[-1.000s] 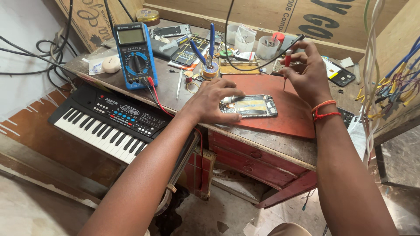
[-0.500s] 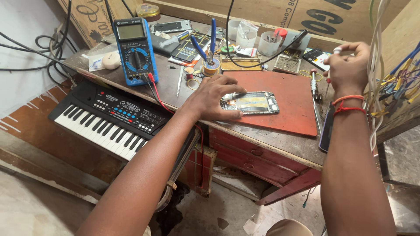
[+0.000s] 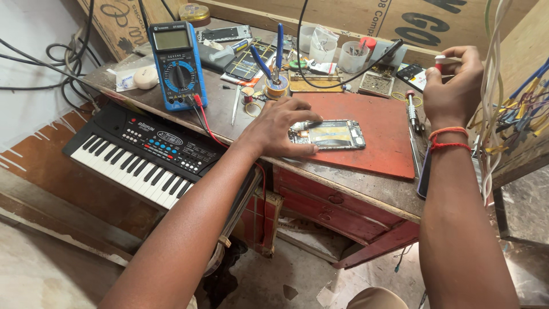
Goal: The person holds a disassembled smartphone on a red mat and uses a red-handled screwdriver to work on its internal board, steadying the phone with the other hand. They reposition the phone and continue prying and adjusting components on the board throughout the clip.
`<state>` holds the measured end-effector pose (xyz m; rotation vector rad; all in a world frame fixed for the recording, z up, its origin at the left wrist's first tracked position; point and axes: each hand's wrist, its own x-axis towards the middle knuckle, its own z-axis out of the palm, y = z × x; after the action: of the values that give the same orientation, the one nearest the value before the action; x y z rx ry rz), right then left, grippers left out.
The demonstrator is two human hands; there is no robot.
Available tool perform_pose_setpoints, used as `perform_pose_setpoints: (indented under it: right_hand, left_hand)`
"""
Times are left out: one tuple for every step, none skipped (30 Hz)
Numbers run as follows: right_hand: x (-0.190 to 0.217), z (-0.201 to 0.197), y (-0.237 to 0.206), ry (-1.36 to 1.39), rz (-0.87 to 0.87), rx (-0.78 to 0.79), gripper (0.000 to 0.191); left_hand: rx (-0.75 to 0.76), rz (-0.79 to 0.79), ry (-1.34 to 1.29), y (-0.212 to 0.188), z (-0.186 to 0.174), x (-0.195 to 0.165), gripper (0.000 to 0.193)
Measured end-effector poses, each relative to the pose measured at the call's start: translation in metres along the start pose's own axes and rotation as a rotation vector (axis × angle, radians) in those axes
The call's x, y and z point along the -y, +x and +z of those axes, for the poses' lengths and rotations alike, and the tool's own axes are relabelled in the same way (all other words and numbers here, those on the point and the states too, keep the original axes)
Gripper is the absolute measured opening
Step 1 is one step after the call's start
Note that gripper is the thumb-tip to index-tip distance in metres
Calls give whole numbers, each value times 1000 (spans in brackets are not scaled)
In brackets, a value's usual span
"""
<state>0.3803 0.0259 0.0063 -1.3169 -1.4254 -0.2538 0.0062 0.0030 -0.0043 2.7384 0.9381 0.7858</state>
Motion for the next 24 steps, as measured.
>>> perform_pose_setpoints:
  right_hand:
    - [2,1,0,37,1,-4,30]
    - [4,1,-1,72,3,-9,29]
    - [6,0,-1,106,4,-13,28]
    - [8,0,0,162,42,-3,28]
    - [12,0,1,220,79,7,28]
    - [16,0,2,279,116,18,28]
    - [20,-1,3,398,158,83,27]
    - [26,-2,4,516,198,150,26]
    - [32,-3,5,634,239,218,25]
    - [38,-5,5,666,248,295,26]
    - [45,-6,3,698,256,371,27]
    - [52,-8,1,729,264,446,28]
    - [59,-7,-1,768,285,470,30]
    - [65,-6,-3,807,305,493,32]
    - [71,-5,-5,847,326,517,34]
    - [75,-3,-6,852,294,526,34]
    - [79,0,-7,857,263,535,35]
    - [81,2,-8,862,232,543,36]
    - [82,3,-9,880,240,550,36]
    - [82,4,-9,896,247,556,36]
    - [81,4,-9,912,254,561,37]
    - [80,4,-9,922,249,563,37]
    - [78,3,-10,932,245,567,37]
    - [77,4,-10,945,240,574,36]
  left_hand:
    - [-3,-1,2,-1,0,0,70]
    - [-5,-1,1,-1,0,0,70]
    - [-8,0,0,-1,0,0,70]
    - [-6,-1,-1,0,1,0,70]
    - [-4,-2,0,0,1,0,70]
    - [-2,-4,1,0,1,0,70]
    - [1,-7,6,0,1,1,70]
    - [3,-10,9,0,1,1,71]
    - [6,-14,13,0,2,1,71]
    - [2,-12,13,0,2,1,71]
    - [-1,-10,14,0,2,1,72]
    - [-4,-7,14,0,2,1,72]
    - [-2,-7,14,1,2,1,72]
    - [0,-7,14,0,2,1,71]
    - [1,-8,14,0,1,1,71]
    - [3,-11,15,0,1,1,71]
    - [4,-15,15,0,1,0,71]
    - [6,-19,16,0,1,0,71]
    - [10,-24,15,-1,1,0,71]
    - [14,-26,13,-1,1,0,71]
    - [18,-28,11,0,1,0,72]
    - [23,-26,12,1,1,0,71]
    - [27,-26,14,1,1,0,70]
    - [30,-27,17,1,1,0,69]
